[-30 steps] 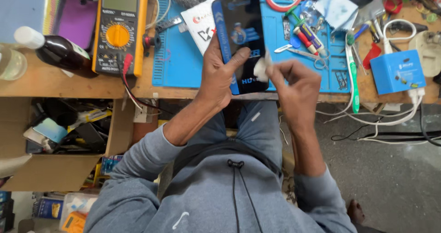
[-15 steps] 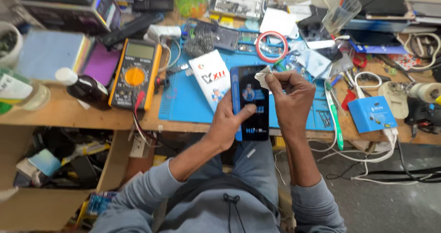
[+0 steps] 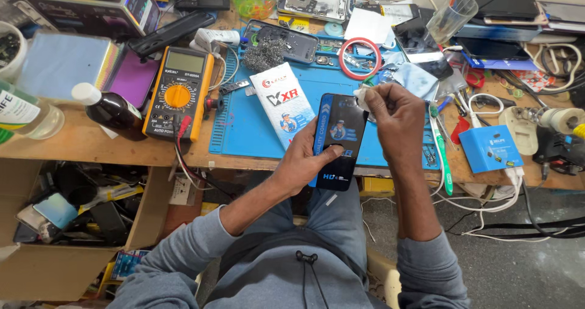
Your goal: The person applies adhesive to the edges of a disassembled smartphone frame, then uses a metal tool to spread and smooth the adhesive along the perimeter. They handle a pink screen assembly and a separate screen protector, placing them aside before continuing to work on the frame.
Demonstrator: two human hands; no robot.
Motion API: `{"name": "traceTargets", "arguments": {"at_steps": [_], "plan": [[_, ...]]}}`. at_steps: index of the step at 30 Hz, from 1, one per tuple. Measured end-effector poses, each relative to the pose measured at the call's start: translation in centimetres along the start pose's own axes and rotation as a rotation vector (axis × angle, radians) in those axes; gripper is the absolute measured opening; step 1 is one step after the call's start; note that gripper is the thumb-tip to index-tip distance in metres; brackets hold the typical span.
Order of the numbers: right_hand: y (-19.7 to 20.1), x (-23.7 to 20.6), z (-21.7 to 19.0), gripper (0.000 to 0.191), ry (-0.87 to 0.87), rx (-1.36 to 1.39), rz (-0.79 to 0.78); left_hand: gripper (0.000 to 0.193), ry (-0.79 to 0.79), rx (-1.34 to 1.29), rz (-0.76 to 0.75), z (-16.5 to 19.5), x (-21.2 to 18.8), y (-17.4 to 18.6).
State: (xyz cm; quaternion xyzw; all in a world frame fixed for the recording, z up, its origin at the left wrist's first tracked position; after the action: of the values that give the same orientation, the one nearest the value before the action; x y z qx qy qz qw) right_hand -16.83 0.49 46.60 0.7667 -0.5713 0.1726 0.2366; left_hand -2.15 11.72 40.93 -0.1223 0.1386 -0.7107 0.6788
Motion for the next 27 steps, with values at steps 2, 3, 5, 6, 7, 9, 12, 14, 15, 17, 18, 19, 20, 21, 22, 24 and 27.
{"name": "traceTargets", "arguments": {"at_steps": [2,3,5,6,7,9,12,14,15,17,18,19,20,21,22,24,27], "plan": [[0.7,0.8,-0.5,0.014,0.033,0.081,0.056,0.054,0.005,0.038,-0.010,0.3,0.0,0.3],[1.5,1.3,-1.1,0.013,0.089,0.103,0.112,0.055,0.008,0.053,-0.013,0.5,0.0,0.3],[2.5,1.8,-2.6,0.011,0.231,0.005,0.041,0.056,0.007,0.132,-0.019,0.8,-0.1,0.4],[2.7,1.8,-3.5,0.010,0.319,-0.110,-0.089,0.057,0.001,0.176,-0.020,1.0,-0.1,0.4],[2.6,1.7,-4.2,0.009,0.401,-0.226,-0.216,0.058,0.004,0.178,-0.025,1.1,-0.2,0.4],[2.2,1.7,-4.7,0.013,0.397,-0.311,-0.337,0.060,0.025,0.181,-0.046,1.2,-0.2,0.2],[1.6,1.9,-4.7,0.018,0.287,-0.348,-0.430,0.066,0.069,0.129,-0.108,1.3,-0.2,0.1],[1.5,2.2,-4.5,0.017,0.220,-0.337,-0.457,0.067,0.080,0.171,-0.161,1.5,-0.3,0.4],[1.5,2.2,-4.4,0.017,0.203,-0.330,-0.461,0.068,0.089,0.194,-0.187,1.5,-0.3,0.5],[1.6,2.1,-4.1,0.015,0.160,-0.334,-0.474,0.065,0.102,0.288,-0.203,1.7,-0.4,0.9],[1.7,2.0,-3.9,0.015,0.141,-0.344,-0.482,0.064,0.104,0.338,-0.214,1.8,-0.5,1.0],[1.7,1.9,-3.7,0.015,0.122,-0.356,-0.487,0.064,0.106,0.356,-0.220,1.9,-0.5,1.1],[1.8,1.7,-3.6,0.015,0.138,-0.363,-0.489,0.064,0.112,0.371,-0.226,2.0,-0.5,1.1],[1.8,1.6,-3.6,0.016,0.153,-0.370,-0.493,0.065,0.118,0.383,-0.231,2.1,-0.5,1.1],[1.7,1.5,-3.6,0.017,0.168,-0.377,-0.496,0.065,0.119,0.385,-0.239,2.2,-0.6,1.1],[1.7,1.2,-4.0,0.016,0.269,-0.352,-0.486,0.065,0.120,0.393,-0.260,2.4,-0.6,1.0],[1.6,1.1,-4.6,0.017,0.346,-0.376,-0.515,0.064,0.159,0.491,-0.301,2.3,-0.5,0.8]]}}
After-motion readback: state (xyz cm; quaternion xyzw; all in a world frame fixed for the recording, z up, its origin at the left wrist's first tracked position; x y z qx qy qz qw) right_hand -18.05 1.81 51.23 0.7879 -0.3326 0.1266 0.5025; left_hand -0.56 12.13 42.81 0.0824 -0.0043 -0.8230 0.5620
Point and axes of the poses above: each hand's wrist, its own x-axis towards the middle knuckle, its own y-axis out of the back of the hand, z = x × y, the point moved 3 cm from there along x, towards the middle knuckle, and after that the axes turned 14 degrees about y, right-handed, at the moved point
